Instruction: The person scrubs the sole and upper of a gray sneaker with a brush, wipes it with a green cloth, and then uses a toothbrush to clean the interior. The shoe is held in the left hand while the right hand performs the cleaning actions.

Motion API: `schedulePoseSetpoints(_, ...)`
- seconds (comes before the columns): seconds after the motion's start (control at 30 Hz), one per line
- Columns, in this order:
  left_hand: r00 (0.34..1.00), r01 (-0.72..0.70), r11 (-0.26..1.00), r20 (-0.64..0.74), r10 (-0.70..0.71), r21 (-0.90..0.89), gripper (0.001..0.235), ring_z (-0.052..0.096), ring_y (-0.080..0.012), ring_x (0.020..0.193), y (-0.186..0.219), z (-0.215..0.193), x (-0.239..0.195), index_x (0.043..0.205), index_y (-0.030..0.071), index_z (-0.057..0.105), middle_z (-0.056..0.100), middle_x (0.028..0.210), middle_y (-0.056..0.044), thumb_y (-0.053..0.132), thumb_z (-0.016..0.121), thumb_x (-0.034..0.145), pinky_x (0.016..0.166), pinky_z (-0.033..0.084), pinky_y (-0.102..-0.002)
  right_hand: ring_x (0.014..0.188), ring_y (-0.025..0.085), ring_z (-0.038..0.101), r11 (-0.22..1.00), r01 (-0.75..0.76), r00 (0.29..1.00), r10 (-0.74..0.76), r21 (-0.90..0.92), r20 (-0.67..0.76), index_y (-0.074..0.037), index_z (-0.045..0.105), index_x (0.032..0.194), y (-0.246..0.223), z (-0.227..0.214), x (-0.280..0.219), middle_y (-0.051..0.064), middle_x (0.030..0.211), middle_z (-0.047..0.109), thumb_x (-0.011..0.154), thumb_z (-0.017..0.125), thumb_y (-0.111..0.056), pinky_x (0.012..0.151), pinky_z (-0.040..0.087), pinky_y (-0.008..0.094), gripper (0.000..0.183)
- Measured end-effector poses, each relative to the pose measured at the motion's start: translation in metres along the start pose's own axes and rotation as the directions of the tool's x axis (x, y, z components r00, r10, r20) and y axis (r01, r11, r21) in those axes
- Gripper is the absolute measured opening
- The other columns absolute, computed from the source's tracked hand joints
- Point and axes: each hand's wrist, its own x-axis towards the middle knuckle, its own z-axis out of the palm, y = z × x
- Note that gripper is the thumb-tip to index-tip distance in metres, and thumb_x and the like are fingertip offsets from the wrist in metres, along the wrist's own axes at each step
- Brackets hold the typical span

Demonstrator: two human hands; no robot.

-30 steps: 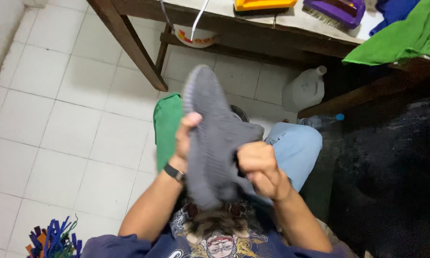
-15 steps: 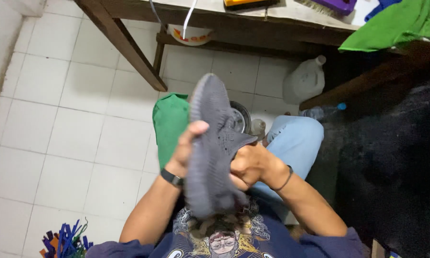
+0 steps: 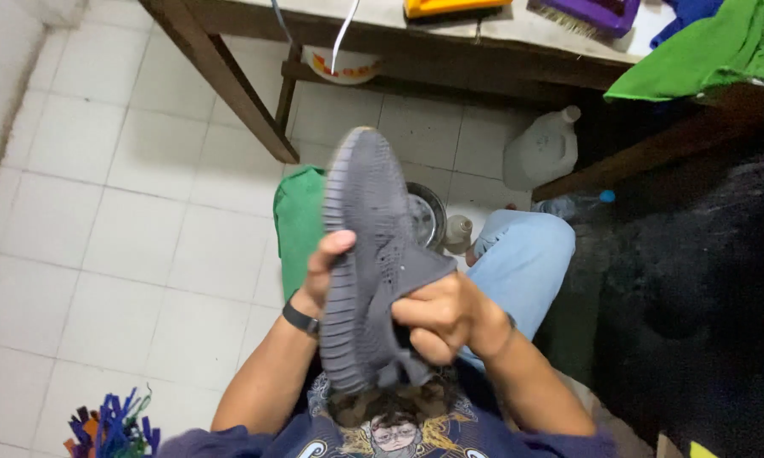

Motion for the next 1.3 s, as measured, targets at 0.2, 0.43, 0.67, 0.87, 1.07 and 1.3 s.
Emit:
schedulePoseSetpoints(0.2, 0.847, -0.531, 0.847, -0.027, 0.532, 0.039, 0.057, 0.068, -0.0363, 0.105, 0.028, -0.024, 0.002, 0.129, -0.005, 0.059, 0.071, 0.117, -0.023, 0.029, 0.065, 0.084, 0.096, 0.056, -0.047, 0.053, 0.026, 0.021, 0.93, 0.02, 0.99, 0.033, 0.366, -0.14, -0.007, 0.03, 0.063, -0.045, -0.012, 0.016, 0.008, 0.063, 0.021, 0.11, 0.027, -0.027, 0.059, 0.027, 0.043, 0.051)
schedulePoseSetpoints(0.43, 0.747, -0.656, 0.747, 0.228, 0.625, 0.102, 0.075, 0.062, -0.0374, 0.118, 0.031, 0.024, -0.001, 0.135, -0.012, 0.05, 0.061, 0.13, -0.027, 0.031, 0.073, 0.078, 0.103, 0.05, -0.052, 0.052, 0.025, 0.02, 0.865, -0.038, 0.947, 0.192, 0.501, -0.259, -0.006, 0.026, 0.061, -0.058, -0.006, 0.022, 0.008, 0.059, 0.022, 0.106, 0.035, -0.026, 0.059, 0.02, 0.042, 0.05)
schedulePoseSetpoints(0.67, 0.825, -0.548, 0.835, 0.198, 0.529, 0.051, 0.069, 0.065, -0.0355, 0.112, 0.026, 0.044, -0.002, 0.135, -0.006, 0.052, 0.065, 0.124, -0.026, 0.034, 0.069, 0.082, 0.1, 0.052, -0.046, 0.042, 0.021, 0.02, 0.839, 0.083, 0.874, 0.199, 0.538, -0.444, -0.008, 0.027, 0.052, -0.047, -0.001, 0.012, 0.005, 0.049, 0.024, 0.089, 0.043, -0.024, 0.051, 0.024, 0.039, 0.043)
schedulePoseSetpoints(0.87, 0.774, -0.625, 0.767, -0.017, 0.633, 0.143, 0.066, 0.065, -0.0381, 0.11, -0.008, 0.031, 0.015, 0.134, -0.001, 0.058, 0.064, 0.128, -0.026, 0.039, 0.057, 0.081, 0.098, 0.053, -0.05, 0.04, 0.019, 0.019, 0.798, 0.105, 0.855, 0.232, 0.594, -0.463, -0.013, 0.028, 0.05, -0.027, -0.003, 0.003, 0.003, 0.046, 0.021, 0.084, 0.049, -0.03, 0.048, 0.024, 0.038, 0.044)
schedulePoseSetpoints(1.07, 0.705, -0.614, 0.761, -0.288, 0.648, 0.209, 0.073, 0.064, -0.0366, 0.114, -0.013, 0.015, 0.016, 0.145, 0.009, 0.054, 0.063, 0.135, -0.023, 0.041, 0.056, 0.079, 0.102, 0.05, -0.056, 0.038, 0.015, 0.022, 0.721, 0.135, 0.849, 0.269, 0.679, -0.455, -0.016, 0.031, 0.045, -0.021, -0.012, -0.017, -0.001, 0.042, 0.024, 0.071, 0.054, -0.031, 0.046, 0.027, 0.034, 0.038)
schedulePoseSetpoints(1.3, 0.675, -0.614, 0.741, -0.307, 0.671, 0.272, 0.066, 0.07, -0.0321, 0.102, -0.004, 0.033, 0.015, 0.141, 0.006, 0.058, 0.068, 0.126, -0.023, 0.04, 0.058, 0.084, 0.089, 0.059, -0.05, 0.039, 0.014, 0.013, 0.611, 0.204, 0.812, 0.331, 0.764, -0.481, -0.018, 0.025, 0.047, -0.024, -0.018, -0.005, -0.002, 0.043, 0.017, 0.069, 0.05, -0.031, 0.041, 0.018, 0.032, 0.036)
